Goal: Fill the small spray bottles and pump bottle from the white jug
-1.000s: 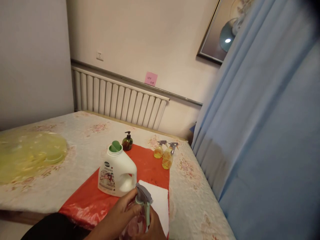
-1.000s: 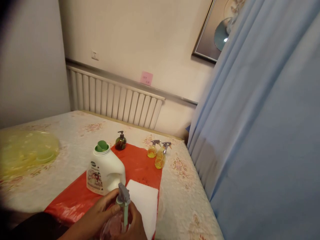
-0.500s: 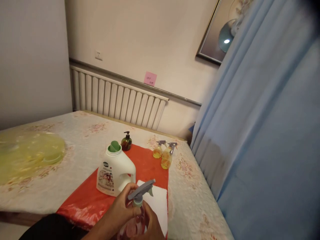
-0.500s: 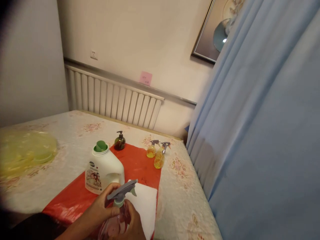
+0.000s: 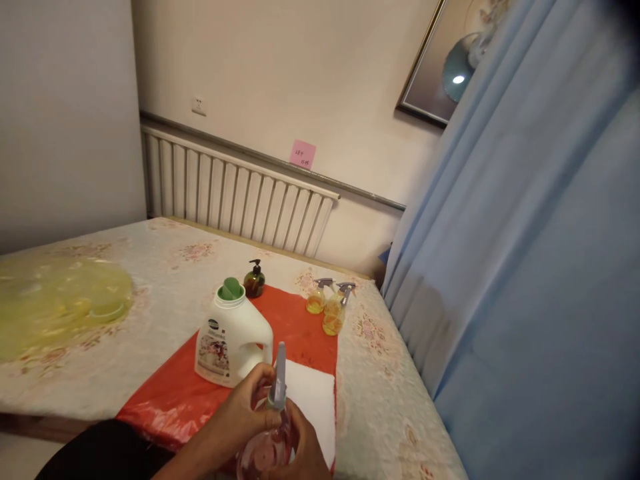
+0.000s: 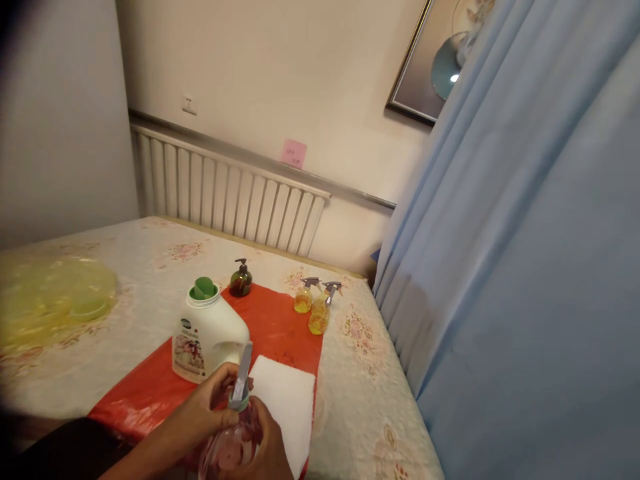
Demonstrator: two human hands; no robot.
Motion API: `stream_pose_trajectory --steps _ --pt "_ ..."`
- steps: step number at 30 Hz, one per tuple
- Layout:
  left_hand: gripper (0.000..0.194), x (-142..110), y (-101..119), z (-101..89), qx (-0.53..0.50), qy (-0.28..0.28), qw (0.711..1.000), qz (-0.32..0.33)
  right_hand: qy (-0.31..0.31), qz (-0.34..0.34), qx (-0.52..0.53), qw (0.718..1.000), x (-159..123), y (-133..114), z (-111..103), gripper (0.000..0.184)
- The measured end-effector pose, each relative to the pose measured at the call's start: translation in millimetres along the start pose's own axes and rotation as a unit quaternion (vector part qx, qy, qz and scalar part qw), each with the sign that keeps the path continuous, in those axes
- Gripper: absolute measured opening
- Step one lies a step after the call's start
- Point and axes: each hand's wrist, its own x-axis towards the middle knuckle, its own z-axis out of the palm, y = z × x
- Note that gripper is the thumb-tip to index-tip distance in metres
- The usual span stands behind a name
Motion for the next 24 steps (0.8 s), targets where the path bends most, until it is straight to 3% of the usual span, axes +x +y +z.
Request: stream_pose_trajectory --steps 6,11,15,24 --pt "0.030 -9 11 -8.7 0.004 -0.077 0.996 -0.038 -0.003 -0.007 0.005 1.000 0 3 -1 0.087" --pt "0.019 -7 6 -3.9 -0.009 -0.049 0.998 -0.032 0.019 0.008 -0.021 1.000 -1 8 0 0.088" --pt "0.022 -4 2 1.5 -0.023 -0.011 0.999 -0.027 0.010 0.024 -0.033 0.999 -1 5 -1 0.089" --pt "0.038 -8 -9 -11.1 -0.032 -0.073 0.997 -0.019 0.009 0.019 0.011 1.000 -2 4 -3 0.097"
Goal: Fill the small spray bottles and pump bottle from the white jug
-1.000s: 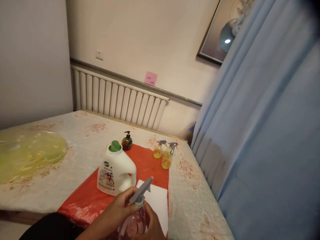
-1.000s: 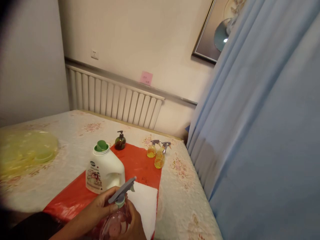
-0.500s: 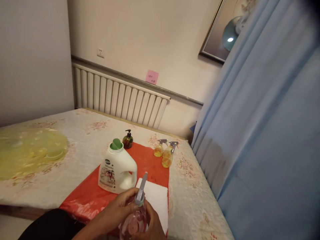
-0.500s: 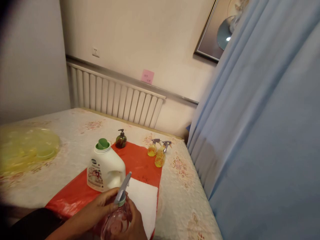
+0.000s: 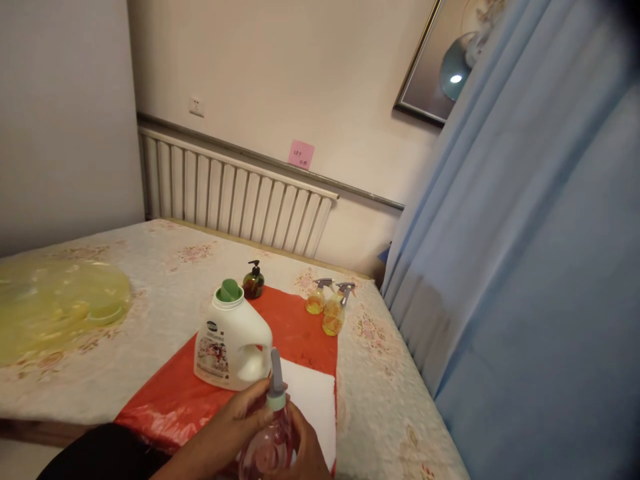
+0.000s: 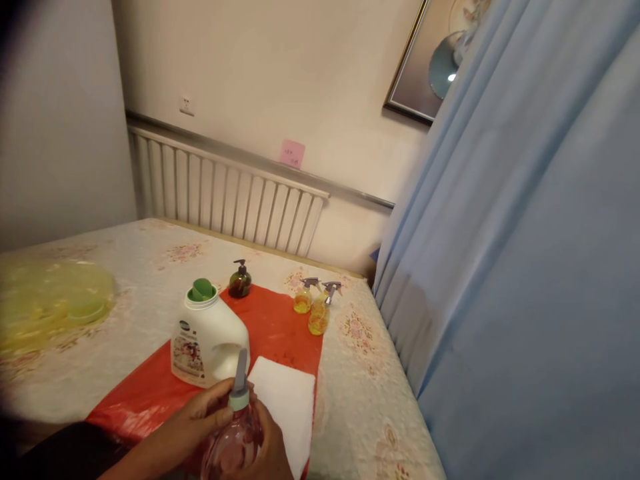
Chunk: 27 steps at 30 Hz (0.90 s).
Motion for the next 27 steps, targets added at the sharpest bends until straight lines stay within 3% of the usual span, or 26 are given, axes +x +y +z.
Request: stream_pose_trajectory --steps 5,12,18,27 --pt "0.039 7 4 6.9 -0.046 0.015 0.999 0.012 0.022 -0.021 -0.012 0.999 2 -1 1 0.096" --pt "0.037 6 18 13.7 -0.017 0.069 0.997 0.002 0.019 -0.009 -0.002 1.000 3 -4 0 0.091" --pt "0.029 3 25 11.0 0.021 0.091 0.995 0.026 0.014 -0.009 -0.011 1.000 2 1 3 0.084" --pt "0.034 3 29 6.1 0.024 0.139 0.988 0.068 0.003 -0.018 -0.024 1.000 2 -11 3 0.079"
